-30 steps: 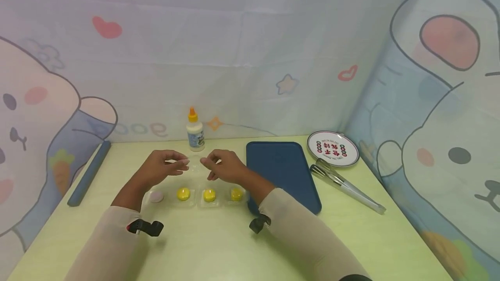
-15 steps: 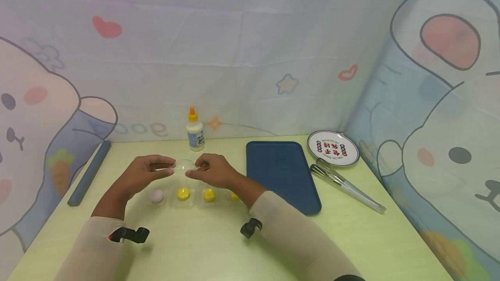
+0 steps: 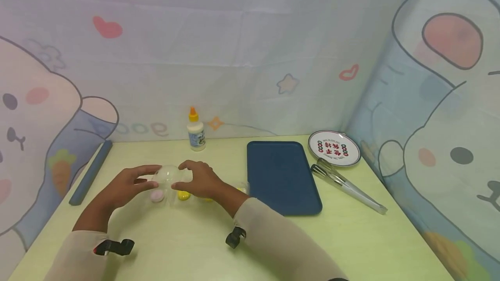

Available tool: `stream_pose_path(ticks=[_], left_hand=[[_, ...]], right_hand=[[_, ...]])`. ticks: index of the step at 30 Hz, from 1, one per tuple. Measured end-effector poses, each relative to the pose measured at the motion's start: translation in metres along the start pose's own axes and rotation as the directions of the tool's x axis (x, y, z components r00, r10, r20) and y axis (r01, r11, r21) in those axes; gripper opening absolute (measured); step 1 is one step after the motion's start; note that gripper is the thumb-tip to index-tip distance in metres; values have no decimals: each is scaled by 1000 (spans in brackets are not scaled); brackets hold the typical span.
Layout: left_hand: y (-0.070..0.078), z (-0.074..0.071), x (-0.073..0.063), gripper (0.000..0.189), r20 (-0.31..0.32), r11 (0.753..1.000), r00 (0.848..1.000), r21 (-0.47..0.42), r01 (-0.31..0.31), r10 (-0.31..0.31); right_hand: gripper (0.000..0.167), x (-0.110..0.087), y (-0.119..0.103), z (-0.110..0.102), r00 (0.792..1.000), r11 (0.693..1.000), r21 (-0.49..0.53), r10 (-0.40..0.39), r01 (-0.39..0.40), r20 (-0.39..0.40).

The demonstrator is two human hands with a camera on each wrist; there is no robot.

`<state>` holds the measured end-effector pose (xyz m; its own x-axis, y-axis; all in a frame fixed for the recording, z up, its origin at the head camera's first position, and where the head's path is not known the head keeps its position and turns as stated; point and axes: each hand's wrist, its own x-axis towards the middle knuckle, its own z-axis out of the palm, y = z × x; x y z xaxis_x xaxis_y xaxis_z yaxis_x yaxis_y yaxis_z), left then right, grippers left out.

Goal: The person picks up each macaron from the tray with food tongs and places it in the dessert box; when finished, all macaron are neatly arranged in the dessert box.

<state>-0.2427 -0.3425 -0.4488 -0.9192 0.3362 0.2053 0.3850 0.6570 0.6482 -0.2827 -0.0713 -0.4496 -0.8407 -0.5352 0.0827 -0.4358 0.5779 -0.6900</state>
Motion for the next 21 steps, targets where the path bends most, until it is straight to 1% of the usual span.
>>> stream_pose_path(ticks=[2, 4, 8, 16, 21], left_hand=[[-4, 1, -4, 50, -24, 999, 999, 16, -28, 28], [-8, 2, -9, 49, -38, 999, 998, 28, -43, 44], [-12, 2, -18, 50, -62, 998, 997, 45, -39, 42], [-21, 3, -31, 55, -67, 995, 997, 92, -23, 29], [-27, 7, -35, 56, -71, 995, 997, 95, -12, 19]], right_hand=[[57, 2, -3, 6, 1000, 998, -55, 10, -11, -5], [58, 3, -7, 11, 1000, 995, -99, 19, -19, -4], [59, 3, -13, 19, 999, 986, -161, 32, -32, 0], [57, 1, -23, 34, 999, 976, -213, 48, -52, -24], [56, 2, -25, 40, 997, 970, -230, 67, -76, -45]])
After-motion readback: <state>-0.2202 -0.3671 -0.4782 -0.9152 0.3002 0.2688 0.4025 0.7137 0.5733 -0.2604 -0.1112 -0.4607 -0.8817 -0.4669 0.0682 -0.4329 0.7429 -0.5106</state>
